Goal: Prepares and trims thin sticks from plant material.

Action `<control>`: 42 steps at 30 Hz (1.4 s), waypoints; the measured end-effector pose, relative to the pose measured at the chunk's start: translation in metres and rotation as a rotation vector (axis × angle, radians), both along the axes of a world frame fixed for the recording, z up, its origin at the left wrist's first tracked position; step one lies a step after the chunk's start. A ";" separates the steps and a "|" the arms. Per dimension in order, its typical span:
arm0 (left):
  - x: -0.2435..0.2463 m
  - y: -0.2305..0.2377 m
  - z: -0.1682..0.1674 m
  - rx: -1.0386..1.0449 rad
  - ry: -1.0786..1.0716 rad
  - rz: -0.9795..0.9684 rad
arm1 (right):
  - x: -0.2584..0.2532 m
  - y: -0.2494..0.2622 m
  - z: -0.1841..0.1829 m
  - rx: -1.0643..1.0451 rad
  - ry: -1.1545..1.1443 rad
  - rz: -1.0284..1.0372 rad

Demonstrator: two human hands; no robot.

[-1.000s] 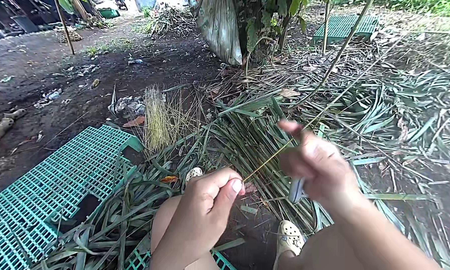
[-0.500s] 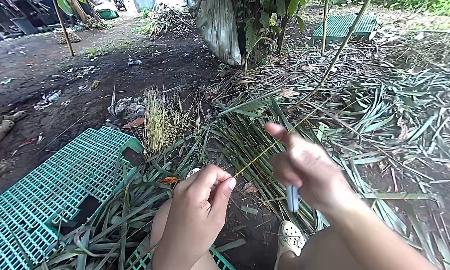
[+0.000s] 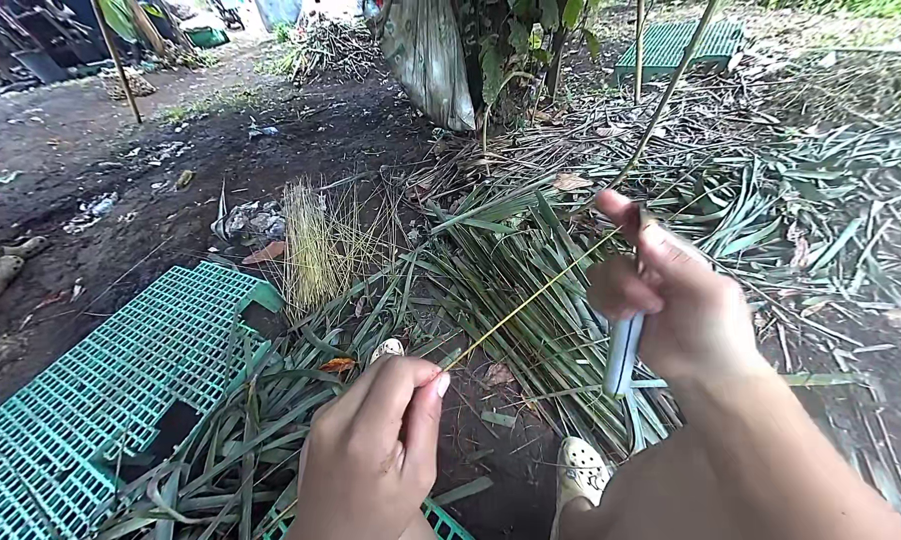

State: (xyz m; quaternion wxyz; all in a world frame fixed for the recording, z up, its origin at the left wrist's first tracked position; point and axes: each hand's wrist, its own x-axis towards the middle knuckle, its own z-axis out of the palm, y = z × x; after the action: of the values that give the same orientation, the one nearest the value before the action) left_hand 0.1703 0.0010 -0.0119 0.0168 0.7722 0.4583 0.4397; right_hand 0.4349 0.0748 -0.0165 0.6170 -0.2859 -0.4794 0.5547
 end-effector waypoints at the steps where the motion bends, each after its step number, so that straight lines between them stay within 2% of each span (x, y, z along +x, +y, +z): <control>1: -0.003 0.000 -0.001 -0.017 0.006 -0.002 | 0.004 0.002 0.001 -0.012 0.011 -0.043; 4: -0.005 0.005 -0.004 -0.084 0.069 0.035 | 0.001 0.000 0.001 0.004 0.001 -0.064; 7: 0.006 0.012 -0.002 -0.115 0.102 0.039 | -0.016 -0.010 -0.005 0.049 -0.041 0.047; 11: 0.036 0.020 0.007 -0.053 0.007 -0.016 | -0.040 -0.024 -0.013 0.134 -0.096 0.204; 15: 0.050 0.024 0.013 0.058 -0.016 -0.002 | -0.048 -0.030 -0.016 0.193 -0.126 0.259; 17: 0.050 0.023 0.012 0.116 0.014 0.011 | -0.043 -0.028 -0.016 0.177 -0.132 0.233; 21: 0.040 0.018 0.010 0.170 0.063 0.016 | -0.020 -0.015 -0.006 0.070 -0.092 0.047; 23: 0.036 0.019 0.009 0.191 0.090 0.021 | -0.017 -0.016 -0.002 0.041 -0.077 0.035; 27: 0.038 0.022 0.007 0.224 0.106 0.029 | -0.034 -0.031 -0.009 0.039 -0.110 0.309; 30: 0.040 0.021 0.005 0.235 0.072 0.027 | -0.046 -0.038 -0.012 0.130 -0.159 0.395; 34: 0.040 0.018 0.004 0.265 0.069 0.017 | -0.047 -0.035 -0.017 0.241 -0.230 0.282; 39: 0.031 0.015 0.005 0.306 0.112 0.017 | -0.023 -0.016 -0.007 0.168 -0.191 0.073; 42: 0.028 0.015 0.003 0.324 0.111 0.021 | -0.023 -0.018 -0.003 0.131 -0.154 0.078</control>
State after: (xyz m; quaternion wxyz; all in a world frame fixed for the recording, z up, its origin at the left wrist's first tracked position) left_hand 0.1987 0.0164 -0.0086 -0.1378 0.7830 0.3896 0.4649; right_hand 0.4114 0.0567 -0.0200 0.5735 -0.2680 -0.5714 0.5222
